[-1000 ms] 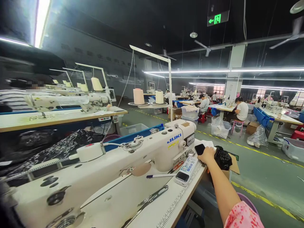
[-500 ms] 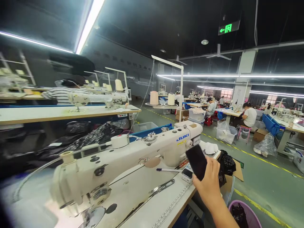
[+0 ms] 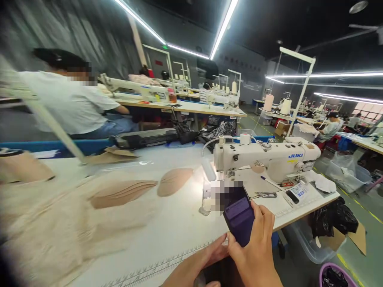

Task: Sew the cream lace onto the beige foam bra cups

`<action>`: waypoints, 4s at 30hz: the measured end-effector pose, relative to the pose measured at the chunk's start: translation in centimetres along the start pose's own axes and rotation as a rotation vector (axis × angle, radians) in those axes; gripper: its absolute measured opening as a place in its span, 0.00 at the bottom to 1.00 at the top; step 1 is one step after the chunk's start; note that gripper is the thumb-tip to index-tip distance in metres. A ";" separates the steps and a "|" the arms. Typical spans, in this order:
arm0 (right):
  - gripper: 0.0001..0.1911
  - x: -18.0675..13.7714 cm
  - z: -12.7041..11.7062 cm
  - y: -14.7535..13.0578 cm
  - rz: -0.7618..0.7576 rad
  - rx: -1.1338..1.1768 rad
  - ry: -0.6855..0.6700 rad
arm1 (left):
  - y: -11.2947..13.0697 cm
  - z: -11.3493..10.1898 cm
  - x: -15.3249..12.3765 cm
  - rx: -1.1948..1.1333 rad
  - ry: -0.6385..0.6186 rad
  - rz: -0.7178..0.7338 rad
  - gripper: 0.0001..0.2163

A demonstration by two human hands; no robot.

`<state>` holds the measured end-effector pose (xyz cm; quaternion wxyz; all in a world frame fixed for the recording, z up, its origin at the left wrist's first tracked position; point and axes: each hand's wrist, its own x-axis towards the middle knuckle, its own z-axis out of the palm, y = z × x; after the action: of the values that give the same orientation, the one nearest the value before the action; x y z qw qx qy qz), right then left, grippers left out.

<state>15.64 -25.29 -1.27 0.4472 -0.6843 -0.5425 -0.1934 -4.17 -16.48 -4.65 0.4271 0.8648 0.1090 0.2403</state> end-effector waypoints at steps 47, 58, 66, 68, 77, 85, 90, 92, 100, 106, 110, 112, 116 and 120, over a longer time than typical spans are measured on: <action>0.36 -2.5 1.9 -3.7 0.160 0.158 -0.191 | 2.7 0.8 1.5 -0.715 0.209 -0.278 0.30; 0.37 -2.7 1.9 -3.8 0.122 0.118 -0.167 | 3.9 0.3 2.0 -0.787 0.181 -0.290 0.30; 0.38 -2.9 1.7 -3.6 0.102 0.135 -0.154 | 3.3 0.1 2.1 -0.774 0.133 -0.224 0.30; 0.38 -3.0 1.7 -3.5 0.104 0.147 -0.155 | 3.1 0.1 2.2 -0.720 0.128 -0.220 0.29; 0.38 -3.9 1.4 -2.9 0.108 0.185 -0.150 | 3.4 0.0 2.5 -0.671 0.049 -0.206 0.29; 0.38 -4.5 1.8 -2.6 0.128 0.222 -0.142 | 3.3 -0.1 2.4 -0.628 0.059 -0.177 0.28; 0.38 -4.6 2.1 -2.7 0.145 0.193 -0.130 | 2.6 -0.1 2.0 -0.607 0.048 -0.190 0.30; 0.40 -4.7 2.3 -2.9 0.156 0.173 -0.114 | 2.7 -0.2 1.9 -0.572 0.050 -0.204 0.29; 0.42 -4.7 2.8 -3.4 0.197 0.143 -0.138 | 2.6 -0.2 1.6 -0.514 0.089 -0.177 0.28; 0.40 -4.5 2.6 -3.9 0.224 0.161 -0.147 | 2.3 0.3 1.4 -0.518 0.113 -0.189 0.27; 0.39 -4.2 2.3 -3.8 0.201 0.127 -0.142 | 2.3 0.2 1.4 -0.405 0.104 -0.201 0.27; 0.40 -4.0 2.1 -3.4 0.160 0.095 -0.126 | 2.0 0.3 1.4 -0.368 0.092 -0.195 0.27; 0.42 -3.5 1.3 -1.7 0.080 -0.014 -0.068 | 0.8 0.8 0.6 -0.358 0.116 -0.212 0.30; 0.43 -2.6 -0.5 2.1 0.073 -0.134 0.029 | -0.8 1.6 -0.2 -0.348 0.159 -0.275 0.28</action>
<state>16.78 -27.16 -3.77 0.4151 -0.7291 -0.4965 -0.2227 -3.54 -17.14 -6.14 0.5888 0.7334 0.2161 0.2621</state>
